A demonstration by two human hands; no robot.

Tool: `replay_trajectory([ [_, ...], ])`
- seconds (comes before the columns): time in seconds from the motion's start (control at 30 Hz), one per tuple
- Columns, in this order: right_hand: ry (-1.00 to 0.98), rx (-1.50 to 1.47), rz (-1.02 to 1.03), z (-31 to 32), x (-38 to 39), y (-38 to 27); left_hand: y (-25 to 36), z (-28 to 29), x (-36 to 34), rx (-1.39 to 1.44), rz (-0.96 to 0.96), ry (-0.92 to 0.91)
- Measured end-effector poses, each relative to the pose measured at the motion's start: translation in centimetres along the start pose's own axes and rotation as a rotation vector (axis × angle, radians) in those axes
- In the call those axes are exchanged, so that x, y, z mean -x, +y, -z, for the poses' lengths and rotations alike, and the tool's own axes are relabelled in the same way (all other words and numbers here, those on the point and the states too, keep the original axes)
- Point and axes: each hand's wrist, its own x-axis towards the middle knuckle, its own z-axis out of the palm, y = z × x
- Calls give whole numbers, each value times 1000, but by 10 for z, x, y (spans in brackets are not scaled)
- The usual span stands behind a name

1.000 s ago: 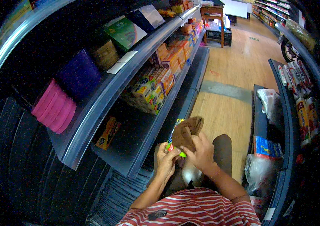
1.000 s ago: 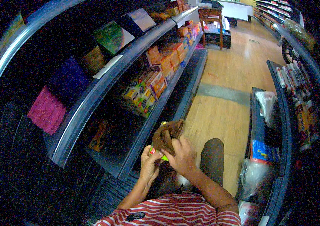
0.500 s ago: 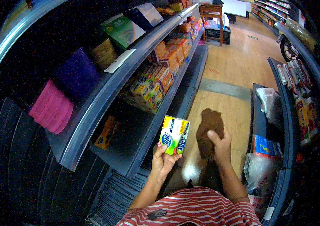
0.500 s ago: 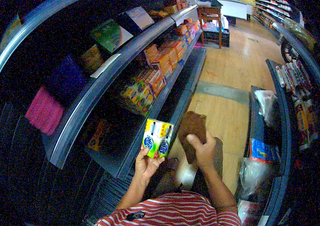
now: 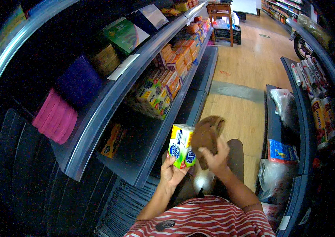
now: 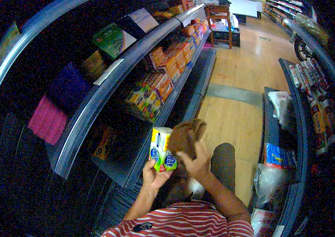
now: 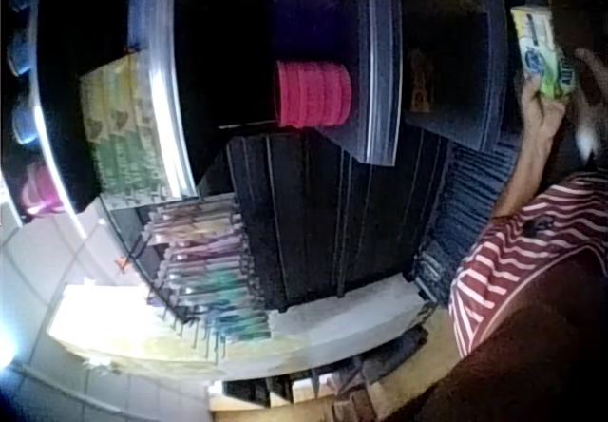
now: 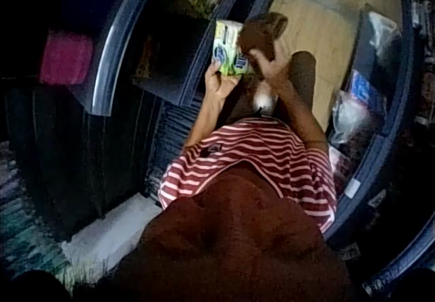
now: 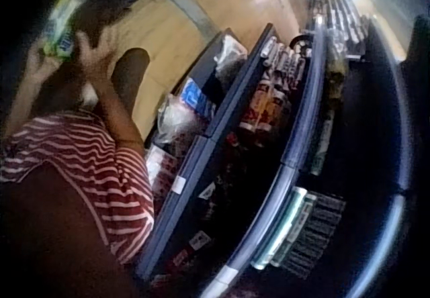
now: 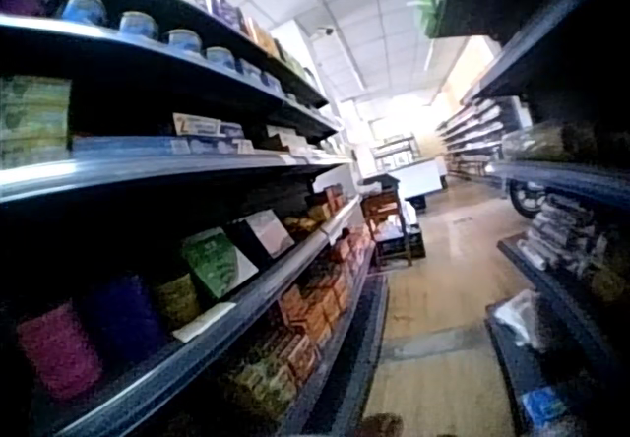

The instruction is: The person sits on the floor and wipes the lower shelves of a store with a brown cloth. They pick up various items such as pink plastic containers, boxes of detergent, and snack packages, wipe them individually, and place them back on the shelves.

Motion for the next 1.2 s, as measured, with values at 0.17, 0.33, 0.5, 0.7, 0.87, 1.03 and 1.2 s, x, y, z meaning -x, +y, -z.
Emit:
replay_trajectory([
  [0.17,199,-788,-599,26,-27,9,2,4,-1,-135,-74,-47],
  [0.33,224,-945,-545,52,-31,4,11,7,0,-239,-83,-83],
  [0.5,-80,-716,-312,63,-27,-8,12,10,-2,-339,-83,-73],
  [0.7,-548,-512,-107,59,-38,-31,17,8,2,-476,-74,-92],
  [0.87,-337,-790,-615,42,-29,-8,21,0,5,-627,-131,-63],
  [1.03,-141,-847,-807,32,-22,22,25,-8,6,-811,-190,-55],
  [1.2,-28,-743,-755,49,-28,23,23,-16,5,-1407,-542,-33],
])
